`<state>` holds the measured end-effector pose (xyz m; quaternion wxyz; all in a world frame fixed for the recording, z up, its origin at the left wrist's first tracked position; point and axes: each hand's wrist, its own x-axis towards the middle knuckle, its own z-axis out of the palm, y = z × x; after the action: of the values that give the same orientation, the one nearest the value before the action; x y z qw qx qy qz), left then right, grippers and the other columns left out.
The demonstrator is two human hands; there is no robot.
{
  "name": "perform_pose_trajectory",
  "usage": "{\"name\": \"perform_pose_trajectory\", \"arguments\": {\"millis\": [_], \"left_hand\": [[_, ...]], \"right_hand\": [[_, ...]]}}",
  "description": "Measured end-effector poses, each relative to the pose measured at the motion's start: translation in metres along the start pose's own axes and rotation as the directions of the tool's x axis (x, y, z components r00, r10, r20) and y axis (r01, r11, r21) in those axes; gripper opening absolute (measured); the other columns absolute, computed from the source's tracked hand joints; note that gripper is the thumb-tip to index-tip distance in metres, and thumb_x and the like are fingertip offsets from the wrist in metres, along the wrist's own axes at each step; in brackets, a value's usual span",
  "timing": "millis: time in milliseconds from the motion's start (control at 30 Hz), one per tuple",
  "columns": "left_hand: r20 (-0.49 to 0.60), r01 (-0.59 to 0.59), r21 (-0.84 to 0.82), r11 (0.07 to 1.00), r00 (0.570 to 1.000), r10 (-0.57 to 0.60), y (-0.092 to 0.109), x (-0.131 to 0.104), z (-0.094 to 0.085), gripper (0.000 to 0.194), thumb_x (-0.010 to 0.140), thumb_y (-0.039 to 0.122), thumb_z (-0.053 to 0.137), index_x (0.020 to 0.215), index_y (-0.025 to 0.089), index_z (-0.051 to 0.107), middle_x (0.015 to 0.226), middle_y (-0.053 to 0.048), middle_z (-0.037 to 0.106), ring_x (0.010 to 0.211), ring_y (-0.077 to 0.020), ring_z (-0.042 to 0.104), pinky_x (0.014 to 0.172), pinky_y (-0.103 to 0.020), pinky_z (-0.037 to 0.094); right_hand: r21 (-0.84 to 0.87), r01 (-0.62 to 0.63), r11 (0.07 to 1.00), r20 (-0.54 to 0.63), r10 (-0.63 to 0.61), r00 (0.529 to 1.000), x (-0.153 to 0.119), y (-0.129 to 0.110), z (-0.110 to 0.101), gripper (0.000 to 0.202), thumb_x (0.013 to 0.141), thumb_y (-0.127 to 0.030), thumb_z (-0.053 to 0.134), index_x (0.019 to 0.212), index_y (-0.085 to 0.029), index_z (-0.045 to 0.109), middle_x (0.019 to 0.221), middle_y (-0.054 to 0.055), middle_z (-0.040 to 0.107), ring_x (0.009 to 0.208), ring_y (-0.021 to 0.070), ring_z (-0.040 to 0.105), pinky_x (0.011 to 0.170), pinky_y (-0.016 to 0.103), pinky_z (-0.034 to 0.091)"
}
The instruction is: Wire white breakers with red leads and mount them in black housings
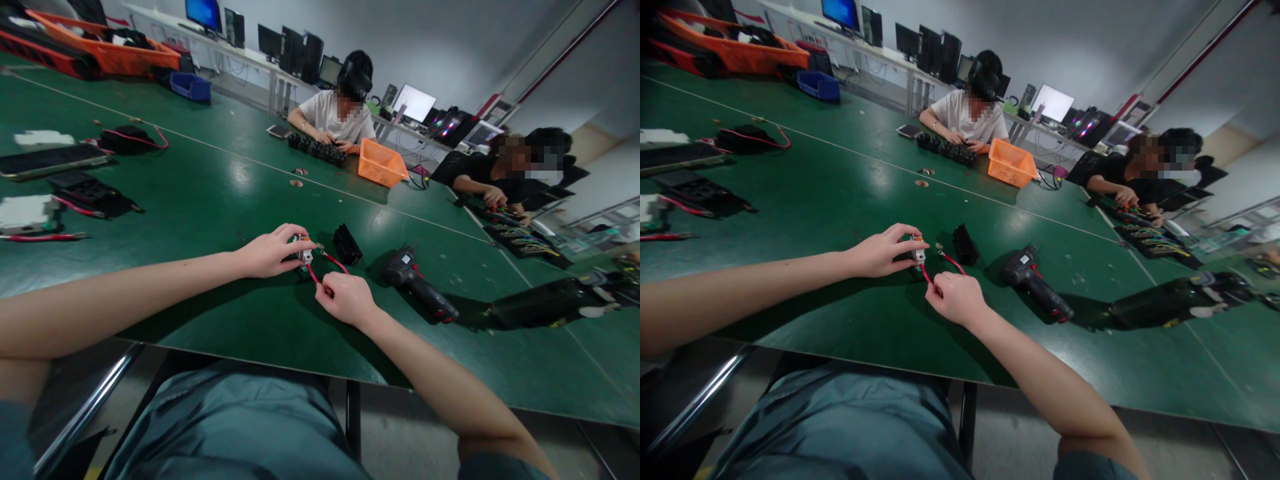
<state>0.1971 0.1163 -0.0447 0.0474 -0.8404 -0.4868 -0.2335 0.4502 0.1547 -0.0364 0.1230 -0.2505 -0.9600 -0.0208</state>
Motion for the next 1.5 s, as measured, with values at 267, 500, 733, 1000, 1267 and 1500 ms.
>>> {"name": "perform_pose_trajectory", "arguments": {"millis": [267, 500, 733, 1000, 1267, 1500], "left_hand": [[-0.026, -0.033, -0.018, 0.999, 0.999, 0.032, -0.001, 0.001, 0.004, 0.049, 0.095, 0.032, 0.054, 0.143, 0.028, 0.046, 0.138, -0.014, 0.046, 0.128, -0.0288, 0.047, 0.093, -0.041, 0.056], [-0.054, -0.137, -0.112, 0.984, 0.990, 0.132, -0.005, 0.001, 0.003, 0.050, 0.094, 0.026, 0.055, 0.143, 0.024, 0.048, 0.146, -0.014, 0.048, 0.137, -0.0275, 0.046, 0.111, -0.045, 0.044], [-0.044, -0.156, -0.316, 0.936, 0.988, 0.150, 0.003, 0.005, -0.004, 0.046, 0.094, 0.013, 0.045, 0.139, 0.021, 0.051, 0.147, -0.012, 0.051, 0.143, -0.0246, 0.039, 0.118, -0.049, 0.035], [0.152, 0.088, -0.633, 0.769, 0.988, 0.013, 0.016, -0.001, -0.026, 0.036, 0.095, 0.011, 0.032, 0.118, 0.018, 0.059, 0.143, -0.012, 0.053, 0.122, -0.0182, 0.057, 0.100, -0.034, 0.050], [0.286, 0.228, -0.740, 0.633, 0.958, -0.011, 0.022, -0.008, -0.041, 0.044, 0.103, 0.038, 0.031, 0.141, 0.020, 0.044, 0.138, -0.011, 0.056, 0.120, -0.0222, 0.057, 0.101, -0.033, 0.047], [0.363, 0.209, -0.413, 0.886, 0.930, -0.050, -0.010, -0.011, -0.055, 0.047, 0.092, 0.057, 0.049, 0.115, 0.018, 0.061, 0.115, -0.009, 0.065, 0.101, -0.0215, 0.061, 0.087, -0.030, 0.048]], "right_hand": [[0.071, 0.010, 0.997, -0.026, -0.008, 1.000, -0.001, 0.002, 0.001, 0.033, 0.094, -0.036, 0.051, 0.066, -0.019, 0.052, 0.067, 0.000, 0.062, 0.060, 0.0119, 0.051, 0.055, 0.029, 0.023], [0.223, -0.014, 0.975, -0.142, 0.047, 0.989, -0.008, 0.031, -0.013, 0.045, 0.102, -0.039, 0.031, 0.066, -0.019, 0.049, 0.064, 0.003, 0.056, 0.061, 0.0141, 0.051, 0.060, 0.028, 0.030], [0.279, -0.068, 0.958, -0.151, 0.113, 0.982, -0.014, 0.043, -0.018, 0.048, 0.103, -0.039, 0.029, 0.066, -0.019, 0.053, 0.064, 0.003, 0.057, 0.062, 0.0154, 0.055, 0.061, 0.028, 0.033], [0.288, -0.058, 0.956, -0.087, 0.087, 0.992, -0.014, 0.036, -0.014, 0.046, 0.103, -0.040, 0.033, 0.069, -0.019, 0.057, 0.067, 0.003, 0.062, 0.065, 0.0155, 0.057, 0.062, 0.028, 0.034], [0.290, -0.042, 0.956, -0.106, 0.076, 0.992, -0.013, 0.038, -0.015, 0.047, 0.103, -0.039, 0.033, 0.068, -0.019, 0.058, 0.067, 0.004, 0.062, 0.064, 0.0154, 0.058, 0.063, 0.028, 0.035], [0.245, -0.016, 0.969, -0.116, 0.046, 0.992, -0.013, 0.035, -0.014, 0.045, 0.102, -0.037, 0.041, 0.062, -0.019, 0.051, 0.061, 0.001, 0.054, 0.058, 0.0129, 0.051, 0.059, 0.028, 0.033]]}}
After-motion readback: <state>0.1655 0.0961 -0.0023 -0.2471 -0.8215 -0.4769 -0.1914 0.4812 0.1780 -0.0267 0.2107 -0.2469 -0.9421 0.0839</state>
